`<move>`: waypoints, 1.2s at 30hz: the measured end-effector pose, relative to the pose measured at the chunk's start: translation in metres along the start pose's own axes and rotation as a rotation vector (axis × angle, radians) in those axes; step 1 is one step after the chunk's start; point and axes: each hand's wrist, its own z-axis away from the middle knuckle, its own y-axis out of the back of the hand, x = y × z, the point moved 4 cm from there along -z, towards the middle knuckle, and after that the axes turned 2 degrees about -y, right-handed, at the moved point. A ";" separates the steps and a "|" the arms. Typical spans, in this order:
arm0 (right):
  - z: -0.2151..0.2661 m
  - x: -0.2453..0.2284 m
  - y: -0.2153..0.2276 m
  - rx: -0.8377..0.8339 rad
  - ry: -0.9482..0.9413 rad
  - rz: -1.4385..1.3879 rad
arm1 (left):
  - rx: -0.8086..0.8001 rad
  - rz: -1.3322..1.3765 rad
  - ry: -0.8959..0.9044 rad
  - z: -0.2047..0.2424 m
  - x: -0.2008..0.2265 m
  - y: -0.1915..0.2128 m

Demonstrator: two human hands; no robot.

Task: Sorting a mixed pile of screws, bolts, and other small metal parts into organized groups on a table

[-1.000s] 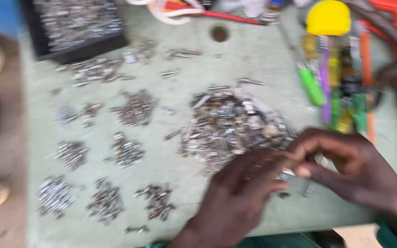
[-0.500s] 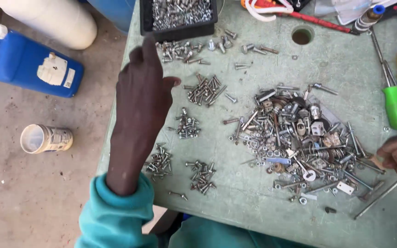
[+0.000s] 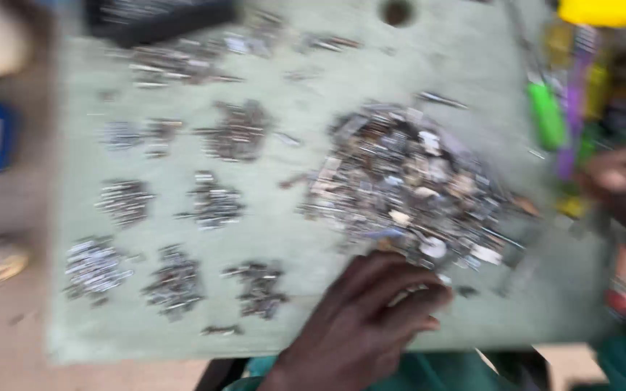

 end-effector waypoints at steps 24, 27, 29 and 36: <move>0.071 -0.103 -0.032 -0.414 0.474 0.316 | 0.100 -0.405 -0.024 -0.027 -0.017 -0.017; 0.069 -0.111 -0.038 -0.420 0.518 0.382 | 0.083 -0.350 -0.048 -0.023 -0.011 -0.013; 0.069 -0.110 -0.037 -0.430 0.540 0.436 | 0.073 -0.322 -0.064 -0.027 -0.008 -0.017; 0.080 -0.091 -0.005 -0.115 0.333 0.024 | -0.154 -0.548 -0.025 -0.042 -0.006 -0.056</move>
